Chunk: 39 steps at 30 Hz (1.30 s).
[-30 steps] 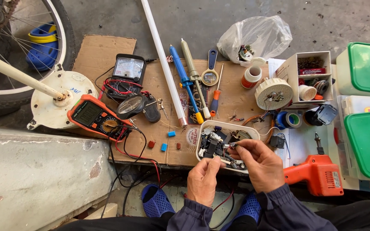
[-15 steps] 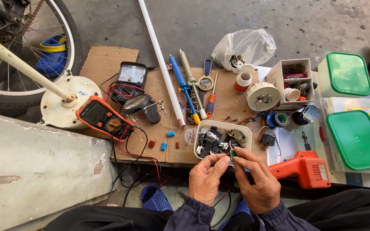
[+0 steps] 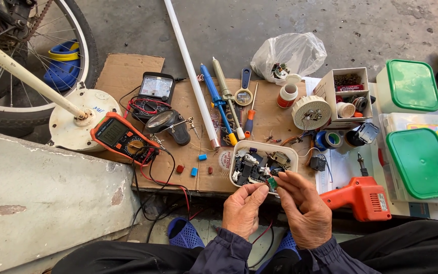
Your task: Sorting and inspecting small electronic components from a plastic container on a floor-based workbench.
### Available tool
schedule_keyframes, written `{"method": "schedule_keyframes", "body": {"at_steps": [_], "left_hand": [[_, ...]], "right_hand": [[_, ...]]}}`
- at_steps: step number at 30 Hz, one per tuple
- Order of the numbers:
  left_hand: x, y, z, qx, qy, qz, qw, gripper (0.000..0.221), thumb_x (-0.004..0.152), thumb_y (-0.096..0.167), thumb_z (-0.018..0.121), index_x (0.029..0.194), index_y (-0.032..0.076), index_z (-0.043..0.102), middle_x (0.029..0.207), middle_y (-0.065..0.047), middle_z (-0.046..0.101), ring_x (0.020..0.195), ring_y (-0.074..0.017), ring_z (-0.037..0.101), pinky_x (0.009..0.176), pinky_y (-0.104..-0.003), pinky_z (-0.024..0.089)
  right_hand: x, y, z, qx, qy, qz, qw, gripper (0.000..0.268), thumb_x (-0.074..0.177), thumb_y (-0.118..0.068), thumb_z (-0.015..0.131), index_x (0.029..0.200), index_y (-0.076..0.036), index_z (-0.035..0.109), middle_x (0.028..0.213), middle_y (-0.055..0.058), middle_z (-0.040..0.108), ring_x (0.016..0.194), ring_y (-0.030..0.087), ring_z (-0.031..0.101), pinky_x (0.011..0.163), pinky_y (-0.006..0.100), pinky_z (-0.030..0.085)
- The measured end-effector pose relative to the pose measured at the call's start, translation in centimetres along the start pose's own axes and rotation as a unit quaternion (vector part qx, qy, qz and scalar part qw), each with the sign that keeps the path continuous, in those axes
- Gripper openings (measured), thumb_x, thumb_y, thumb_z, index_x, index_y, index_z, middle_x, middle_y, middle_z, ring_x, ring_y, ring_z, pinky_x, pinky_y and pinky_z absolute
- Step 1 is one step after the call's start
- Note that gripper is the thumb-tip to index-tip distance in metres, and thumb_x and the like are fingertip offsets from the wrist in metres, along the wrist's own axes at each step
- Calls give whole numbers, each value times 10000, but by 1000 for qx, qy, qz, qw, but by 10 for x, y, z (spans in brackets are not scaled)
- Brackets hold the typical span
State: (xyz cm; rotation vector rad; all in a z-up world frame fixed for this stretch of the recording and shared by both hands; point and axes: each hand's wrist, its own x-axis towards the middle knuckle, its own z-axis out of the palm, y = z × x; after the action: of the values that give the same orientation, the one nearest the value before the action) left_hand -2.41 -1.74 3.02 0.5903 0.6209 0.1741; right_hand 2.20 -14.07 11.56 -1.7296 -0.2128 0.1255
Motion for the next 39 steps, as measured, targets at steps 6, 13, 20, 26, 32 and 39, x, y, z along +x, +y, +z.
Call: {"method": "schedule_keyframes", "body": {"at_steps": [6,13,20,26,32,39], "left_hand": [[-39,43,40,406,64,128,903,126,938,194,902,1034,115,924,527,121,380,487,-38,276,466,-243,241],[-44,38,41,532,64,293,792,150,920,220,895,1070,221,892,508,115,371,424,-68,334,397,-279,315],[-46,37,36,554,66,317,767,135,907,211,879,1041,223,877,495,102,399,405,-91,365,393,-300,342],[-8,-5,7,562,99,313,759,201,806,291,917,997,349,937,421,90,399,344,-130,387,372,-339,372],[44,-34,-37,448,139,124,874,275,884,337,868,1099,219,991,470,74,680,404,-36,487,466,-187,446],[55,-23,-57,261,228,85,934,318,979,206,755,1109,-16,941,1066,-155,999,998,-188,936,915,-274,692]], "right_hand": [[9,21,-11,120,-10,122,985,451,952,81,711,1399,42,678,1332,190,795,1185,254,775,1030,345,632],[14,13,-12,120,-17,175,977,419,965,44,704,1383,32,733,1274,209,848,1148,267,797,1011,364,640],[10,19,-10,166,-25,206,964,390,994,58,662,1378,40,727,1353,181,816,1151,238,740,1014,346,583],[28,79,-16,210,-28,246,946,326,967,100,746,1280,134,831,1111,232,838,964,279,727,895,375,568],[153,92,-25,115,3,188,976,281,961,65,749,1226,128,819,1040,251,843,882,346,810,815,424,663],[322,28,-19,79,37,136,987,752,965,-64,664,1683,-93,438,1653,298,526,1503,390,579,1206,459,537]]}}
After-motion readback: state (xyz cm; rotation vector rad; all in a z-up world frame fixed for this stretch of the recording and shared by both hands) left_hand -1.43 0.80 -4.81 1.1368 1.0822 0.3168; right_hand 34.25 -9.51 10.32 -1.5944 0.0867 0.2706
